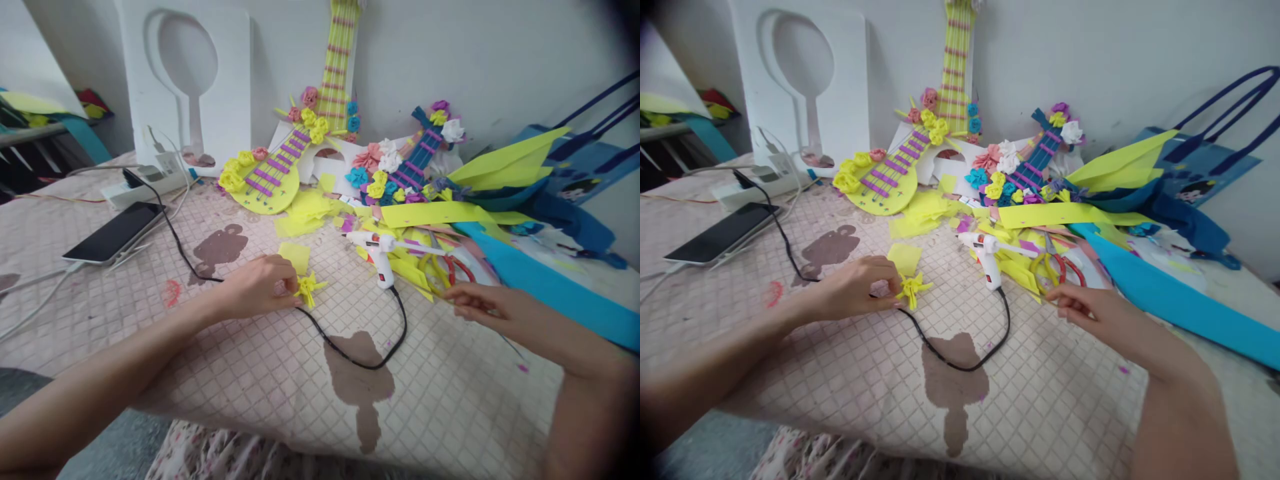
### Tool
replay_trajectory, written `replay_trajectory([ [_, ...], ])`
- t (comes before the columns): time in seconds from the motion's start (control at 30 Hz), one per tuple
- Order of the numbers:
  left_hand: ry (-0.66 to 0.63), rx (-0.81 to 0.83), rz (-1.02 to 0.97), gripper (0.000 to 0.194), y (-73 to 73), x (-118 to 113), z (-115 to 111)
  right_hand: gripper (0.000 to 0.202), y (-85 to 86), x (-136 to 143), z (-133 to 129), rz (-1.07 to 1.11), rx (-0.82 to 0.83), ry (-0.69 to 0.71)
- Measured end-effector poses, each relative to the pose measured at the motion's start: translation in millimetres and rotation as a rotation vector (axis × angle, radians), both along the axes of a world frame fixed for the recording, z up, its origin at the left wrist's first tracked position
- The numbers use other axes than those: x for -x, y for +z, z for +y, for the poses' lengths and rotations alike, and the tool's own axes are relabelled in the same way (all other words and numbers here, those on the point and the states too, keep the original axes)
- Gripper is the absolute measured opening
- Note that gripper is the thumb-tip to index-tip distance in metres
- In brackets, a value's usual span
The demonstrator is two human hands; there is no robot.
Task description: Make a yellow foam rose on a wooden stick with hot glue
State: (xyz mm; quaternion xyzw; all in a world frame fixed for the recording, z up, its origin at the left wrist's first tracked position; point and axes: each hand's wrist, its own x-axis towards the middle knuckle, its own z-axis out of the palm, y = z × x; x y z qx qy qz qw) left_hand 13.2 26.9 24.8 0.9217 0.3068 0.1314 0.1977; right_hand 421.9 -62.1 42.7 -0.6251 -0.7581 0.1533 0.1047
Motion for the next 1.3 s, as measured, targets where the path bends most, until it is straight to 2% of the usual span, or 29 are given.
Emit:
replay_trajectory([
  [0.03,-0.005,0.003,0.0,0.016,-0.3,0.0,0.0,0.023,3.4,-1.2,-2.4,0.035,0.103,0.025],
  [0.07,-0.009,0.002,0.0,0.016,-0.7,0.0,0.0,0.026,6.8,1.4,-3.6,0.061,0.14,0.044],
  [0.13,-0.008,-0.001,-0.004,0.014,-2.2,-0.4,-0.1,0.026,12.5,18.4,-2.5,0.125,0.137,0.15],
  [0.2,-0.003,-0.002,-0.013,0.013,-3.9,-1.0,-0.3,0.018,15.4,49.0,2.4,0.196,0.155,0.244],
  [0.27,-0.004,-0.003,-0.028,0.011,-5.3,-1.4,-0.6,0.015,15.0,86.2,9.2,0.276,0.147,0.261],
  [0.4,-0.002,-0.01,-0.041,0.011,-6.5,-1.8,-1.2,0.018,6.2,148.6,21.6,0.316,0.059,0.291],
  [0.53,0.017,-0.025,-0.036,0.013,-7.3,-2.2,-2.6,0.012,-12.3,179.4,27.2,0.31,-0.024,0.307],
  [0.73,0.032,-0.056,-0.041,0.012,-9.4,-4.4,-5.7,0.006,-34.2,195.1,22.7,0.163,-0.194,0.261],
  [0.9,0.037,-0.043,-0.05,0.002,-10.5,-5.3,-7.6,0.008,-35.3,201.5,19.6,0.065,-0.249,0.233],
  [1.3,0.075,-0.117,-0.065,0.007,-13.8,-4.4,-4.4,0.011,-39.6,198.8,21.8,0.064,-0.233,0.181],
])
